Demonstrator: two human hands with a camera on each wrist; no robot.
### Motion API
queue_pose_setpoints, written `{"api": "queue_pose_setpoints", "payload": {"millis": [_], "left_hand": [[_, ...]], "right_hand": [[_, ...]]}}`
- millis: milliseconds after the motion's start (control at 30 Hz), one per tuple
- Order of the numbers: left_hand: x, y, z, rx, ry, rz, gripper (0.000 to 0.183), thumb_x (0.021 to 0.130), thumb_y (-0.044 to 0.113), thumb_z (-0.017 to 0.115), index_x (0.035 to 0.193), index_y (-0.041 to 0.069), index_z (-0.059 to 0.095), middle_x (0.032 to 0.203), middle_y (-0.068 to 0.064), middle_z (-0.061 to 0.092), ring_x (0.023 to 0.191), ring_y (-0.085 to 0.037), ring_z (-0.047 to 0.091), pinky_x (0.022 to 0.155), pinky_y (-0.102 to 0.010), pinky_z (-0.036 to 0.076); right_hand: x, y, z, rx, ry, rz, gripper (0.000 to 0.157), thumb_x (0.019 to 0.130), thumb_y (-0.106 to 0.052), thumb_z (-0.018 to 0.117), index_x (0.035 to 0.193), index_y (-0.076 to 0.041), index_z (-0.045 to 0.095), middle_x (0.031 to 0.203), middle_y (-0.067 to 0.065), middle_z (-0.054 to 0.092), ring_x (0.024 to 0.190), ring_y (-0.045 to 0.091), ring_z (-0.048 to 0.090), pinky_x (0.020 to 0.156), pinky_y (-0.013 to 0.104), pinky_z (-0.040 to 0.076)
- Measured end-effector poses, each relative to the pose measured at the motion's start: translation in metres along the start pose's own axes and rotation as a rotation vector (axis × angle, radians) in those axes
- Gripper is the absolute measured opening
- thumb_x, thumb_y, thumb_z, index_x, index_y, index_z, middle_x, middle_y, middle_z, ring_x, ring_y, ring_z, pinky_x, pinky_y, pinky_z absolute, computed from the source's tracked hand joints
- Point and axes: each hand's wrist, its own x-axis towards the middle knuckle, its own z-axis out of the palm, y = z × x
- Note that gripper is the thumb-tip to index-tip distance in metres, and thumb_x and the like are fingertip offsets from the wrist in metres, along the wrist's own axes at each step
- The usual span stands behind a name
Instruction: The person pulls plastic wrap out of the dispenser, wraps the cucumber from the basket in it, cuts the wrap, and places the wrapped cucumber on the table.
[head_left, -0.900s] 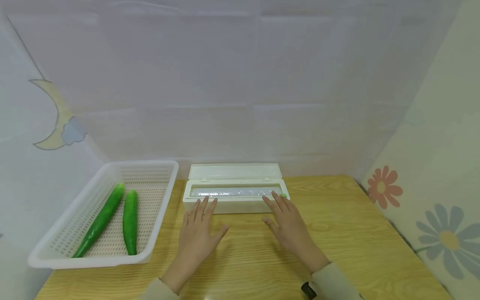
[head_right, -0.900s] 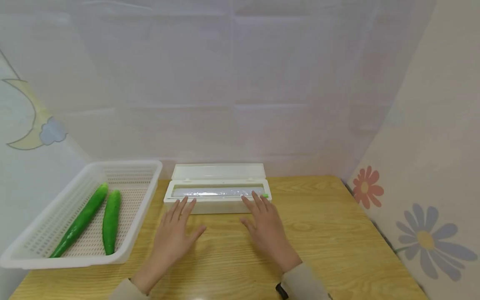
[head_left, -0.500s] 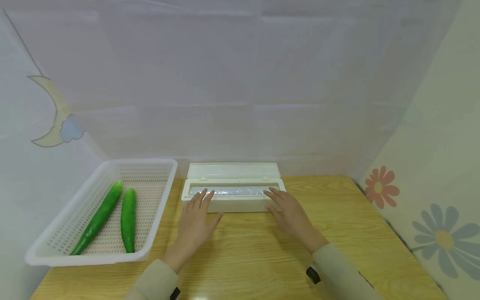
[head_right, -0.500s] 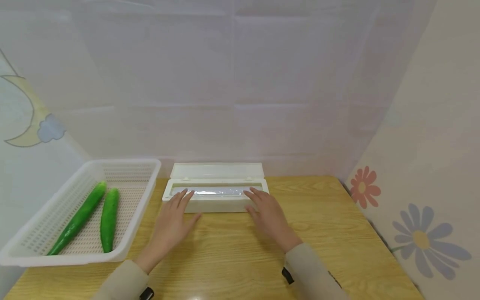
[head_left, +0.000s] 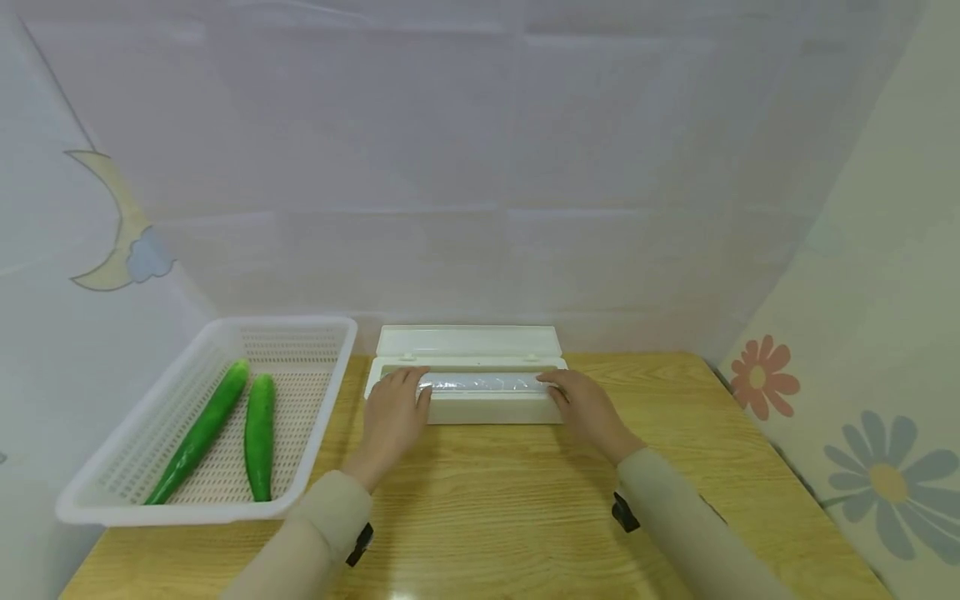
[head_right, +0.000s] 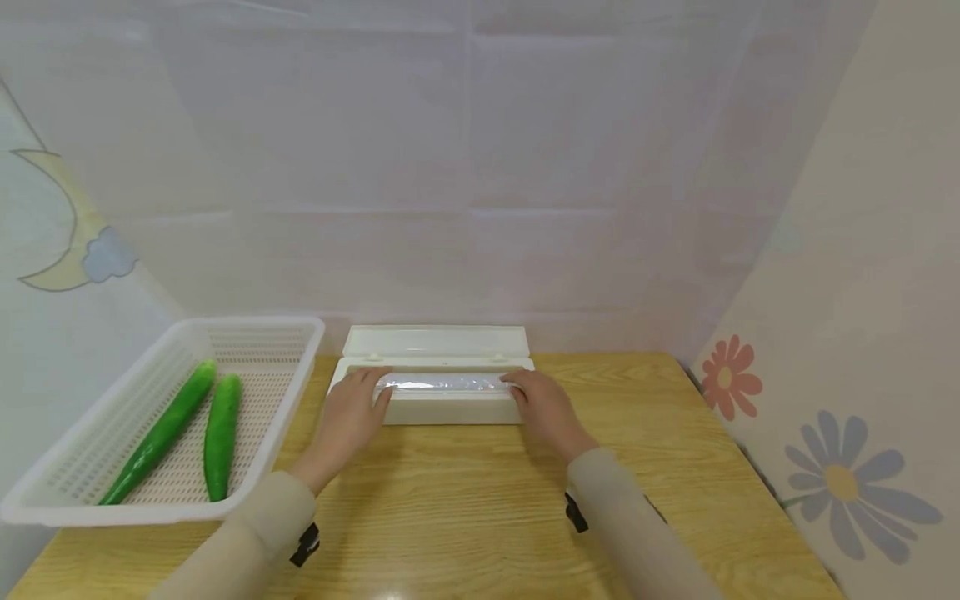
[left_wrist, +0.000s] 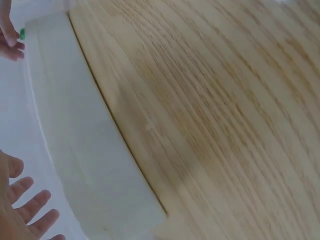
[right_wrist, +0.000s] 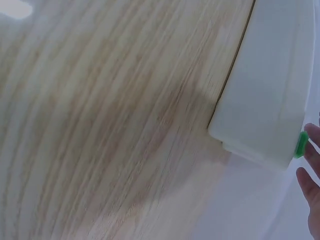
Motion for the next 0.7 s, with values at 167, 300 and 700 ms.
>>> {"api": "queue_pose_setpoints", "payload": {"millis": [167,300,700], "left_hand": [[0.01,-0.007,0.005,-0.012,-0.019,-0.058,0.027,0.095,0.021,0.053,0.117,0.01,0.062,0.118,-0.009,0.061,0.103,-0.03,0.058,0.091,-0.045,0.044],[0.015,-0.013,0.008,-0.032,-0.015,-0.073,0.023,0.094,0.018,0.053,0.111,0.009,0.066,0.112,-0.009,0.064,0.096,-0.03,0.061,0.087,-0.045,0.046],[0.021,-0.03,0.01,-0.076,-0.054,-0.039,0.019,0.091,0.013,0.06,0.108,0.011,0.068,0.104,-0.006,0.069,0.104,-0.028,0.059,0.1,-0.047,0.036]], "right_hand": [[0.009,0.01,0.001,-0.028,-0.025,0.012,0.025,0.092,-0.006,0.056,0.116,-0.01,0.064,0.108,0.006,0.064,0.094,0.019,0.059,0.079,0.037,0.049],[0.014,0.013,0.0,-0.013,-0.07,0.05,0.024,0.093,-0.008,0.055,0.115,-0.011,0.065,0.11,0.005,0.064,0.085,0.015,0.057,0.073,0.034,0.048],[0.021,0.013,0.003,-0.048,-0.099,0.042,0.022,0.092,-0.01,0.059,0.112,-0.01,0.067,0.109,0.005,0.066,0.096,0.021,0.061,0.081,0.039,0.05]]}}
